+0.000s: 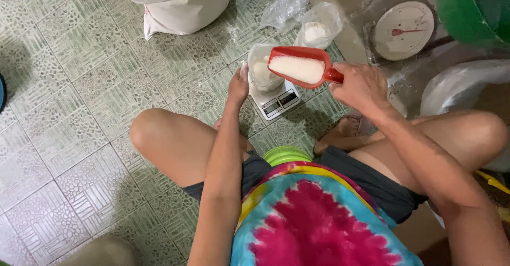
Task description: The person scoops white powder from a large sack into a small plastic bag placed on a digital scale using a green scoop. They adjust the amount of powder to reach a target weight, then set the bag aside. The person repeats this process with a red scoop, transferring powder from a green bucket into another bag on the scale.
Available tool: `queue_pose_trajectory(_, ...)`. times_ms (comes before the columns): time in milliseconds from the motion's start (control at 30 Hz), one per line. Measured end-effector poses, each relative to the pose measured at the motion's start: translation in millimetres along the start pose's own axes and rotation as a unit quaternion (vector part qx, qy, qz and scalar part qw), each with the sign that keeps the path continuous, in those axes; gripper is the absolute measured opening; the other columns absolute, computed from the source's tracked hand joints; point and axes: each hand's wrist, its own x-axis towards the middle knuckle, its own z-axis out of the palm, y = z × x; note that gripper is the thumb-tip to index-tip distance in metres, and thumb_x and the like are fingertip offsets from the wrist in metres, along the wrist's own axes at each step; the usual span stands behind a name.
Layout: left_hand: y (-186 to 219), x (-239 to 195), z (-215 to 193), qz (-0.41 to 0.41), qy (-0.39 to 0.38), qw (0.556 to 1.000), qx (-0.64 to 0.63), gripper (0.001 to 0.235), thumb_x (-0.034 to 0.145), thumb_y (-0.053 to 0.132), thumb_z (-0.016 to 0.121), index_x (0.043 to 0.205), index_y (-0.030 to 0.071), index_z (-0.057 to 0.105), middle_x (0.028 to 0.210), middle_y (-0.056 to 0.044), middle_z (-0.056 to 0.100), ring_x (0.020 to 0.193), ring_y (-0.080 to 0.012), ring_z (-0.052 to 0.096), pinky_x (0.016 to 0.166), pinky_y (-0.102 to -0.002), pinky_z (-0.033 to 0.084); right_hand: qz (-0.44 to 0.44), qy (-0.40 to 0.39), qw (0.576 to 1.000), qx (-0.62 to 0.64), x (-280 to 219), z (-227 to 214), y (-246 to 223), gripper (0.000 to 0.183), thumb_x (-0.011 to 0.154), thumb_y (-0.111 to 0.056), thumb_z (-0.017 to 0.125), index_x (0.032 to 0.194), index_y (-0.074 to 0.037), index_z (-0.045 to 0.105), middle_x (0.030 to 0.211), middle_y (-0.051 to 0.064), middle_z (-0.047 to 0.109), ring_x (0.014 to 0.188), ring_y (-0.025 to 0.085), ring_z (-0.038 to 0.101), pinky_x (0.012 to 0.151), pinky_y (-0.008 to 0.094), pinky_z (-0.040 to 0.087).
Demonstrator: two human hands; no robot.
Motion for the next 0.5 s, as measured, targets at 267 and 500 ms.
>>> queue_pose_trajectory(267,-12,4,-1,0.002,-0.001,1.0,-0.009,0.084,0.106,0.065,0.029,0.148,-0.005,0.05,0.148,-0.035,0.05,0.142,-0.0524,0.041,0.122,-0.057,0.029,0.017,-0.027,0.999,-0.007,-3,-11,-11,0.061,0.091,-0.036,0.066,0.144,-0.008,0.066,0.127,0.025,0.072,0.118,0.042,0.069,0.099,0.054,0.051)
queue_pose_trajectory(500,-3,1,-2,0.0,-0.003,1.0,0.003,0.087,0.105,0.065,0.028,0.149,-0.007,0.048,0.15,-0.035,0.048,0.143,-0.0511,0.04,0.124,-0.055,0.028,0.023,-0.042,0.999,-0.011,-4,-19,-15,0.061,0.092,-0.035,0.063,0.146,-0.007,0.065,0.127,0.025,0.072,0.119,0.042,0.068,0.099,0.054,0.05)
